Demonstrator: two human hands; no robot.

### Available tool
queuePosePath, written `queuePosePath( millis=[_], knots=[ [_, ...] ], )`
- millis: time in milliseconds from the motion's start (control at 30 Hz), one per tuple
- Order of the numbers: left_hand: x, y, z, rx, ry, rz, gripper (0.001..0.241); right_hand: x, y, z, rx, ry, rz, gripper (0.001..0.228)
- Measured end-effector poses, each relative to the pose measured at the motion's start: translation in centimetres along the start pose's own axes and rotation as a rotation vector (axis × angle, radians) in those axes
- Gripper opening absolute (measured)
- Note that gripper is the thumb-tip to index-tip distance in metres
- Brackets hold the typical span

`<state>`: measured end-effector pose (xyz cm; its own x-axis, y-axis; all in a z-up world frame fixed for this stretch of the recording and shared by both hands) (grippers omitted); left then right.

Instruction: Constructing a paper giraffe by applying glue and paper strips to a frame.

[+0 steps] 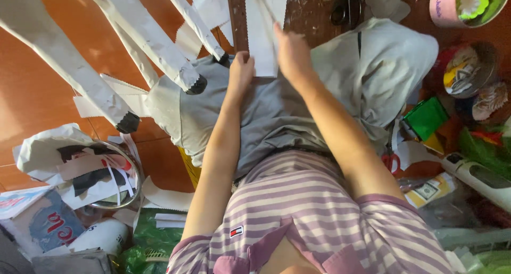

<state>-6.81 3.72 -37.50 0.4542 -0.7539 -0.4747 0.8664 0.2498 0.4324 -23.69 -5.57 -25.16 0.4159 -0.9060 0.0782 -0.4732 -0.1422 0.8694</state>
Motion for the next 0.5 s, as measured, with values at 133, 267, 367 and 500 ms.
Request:
queuePosePath(
  millis=[133, 267, 367, 500],
  knots=[
    [-3.7, 2.7, 3.4, -0.023, -0.451, 0.232, 0.05, 1.4, -1.0, 0.8, 0.294, 0.153, 0.196, 0.043],
    [-3.8, 2.3, 3.5, 0.008, -0.339, 0.02, 0.04, 3.4, 5.6, 4.6, 1.066, -0.484, 0.262, 0.043],
    [-3.5, 2.2, 4.9, 0.074, -0.397, 0.075, 0.029, 3.2, 6.6, 17.3, 1.554, -0.746, 0.544, 0.026],
    [-4.7, 3.5, 9.2, 0.127, -0.581, 0.215, 0.016, 4.1, 7.4, 32.4, 2.325, -0.641, 0.515, 0.024]
  ],
)
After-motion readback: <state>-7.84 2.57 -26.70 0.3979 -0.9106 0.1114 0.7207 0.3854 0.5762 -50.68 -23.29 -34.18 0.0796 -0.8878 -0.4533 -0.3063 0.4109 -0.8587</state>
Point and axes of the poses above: each hand's wrist, its own x-axis towards the middle knuckle, its own y-axis out of the back of the hand, z = x × y, the point moved 2 cm from there along x, towards the middle knuckle, and after that the axes turned 7 degrees about z, right-handed, at the moved point
